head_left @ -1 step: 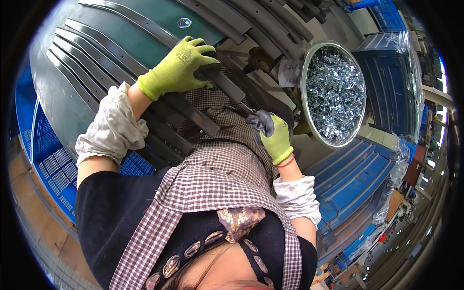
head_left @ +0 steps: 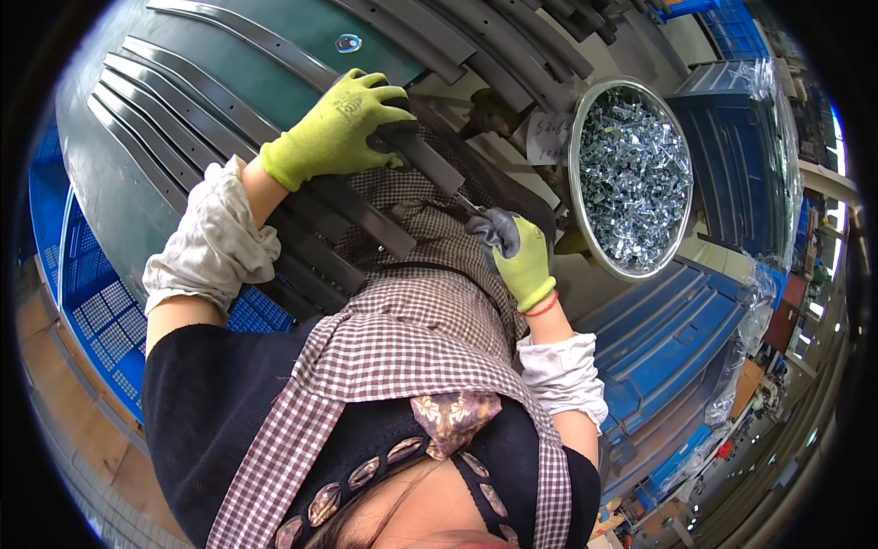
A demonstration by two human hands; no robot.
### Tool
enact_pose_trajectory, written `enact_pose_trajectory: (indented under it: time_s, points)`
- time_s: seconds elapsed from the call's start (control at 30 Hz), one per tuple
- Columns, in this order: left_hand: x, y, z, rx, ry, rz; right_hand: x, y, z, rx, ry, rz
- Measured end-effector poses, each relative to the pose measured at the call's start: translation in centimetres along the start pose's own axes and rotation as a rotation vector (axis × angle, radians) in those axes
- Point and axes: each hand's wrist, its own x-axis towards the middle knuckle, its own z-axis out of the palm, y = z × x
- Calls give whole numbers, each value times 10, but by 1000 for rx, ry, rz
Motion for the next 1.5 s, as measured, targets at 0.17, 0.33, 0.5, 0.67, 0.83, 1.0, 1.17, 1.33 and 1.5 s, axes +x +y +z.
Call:
enact_pose_trajectory:
  time_s: [0.17,0.33,0.5,0.67,0.83,1.0,1.17,1.33,1.5]
  points:
    - [0,0,0,22,0,-3,0,5,0,-42,-52,10]
    - [-1,-1,3,53,22,6,-8,28,16,140,-94,111]
    - [2,2,-4,-23,-39,-12,-1,6,10,2,-38,33]
    - [-1,0,-2,26,11,-6,21,-15,18,-334,-14,-54]
    - [0,0,-3,30,-41,-48,16,-13,22,-441,14,-107]
    - [4,5,-8,-24,-118,-56,14,7,-5,-383,-10,-235]
    - [1,2,-11,-49,-94,-22,5,28,-31,-415,40,-118]
    - [-25,-35,-43,-224,157,-106,17,78,-103,-403,288,584]
    - [-62,-71,-38,188,299,-362,30,139,-133,-885,233,609]
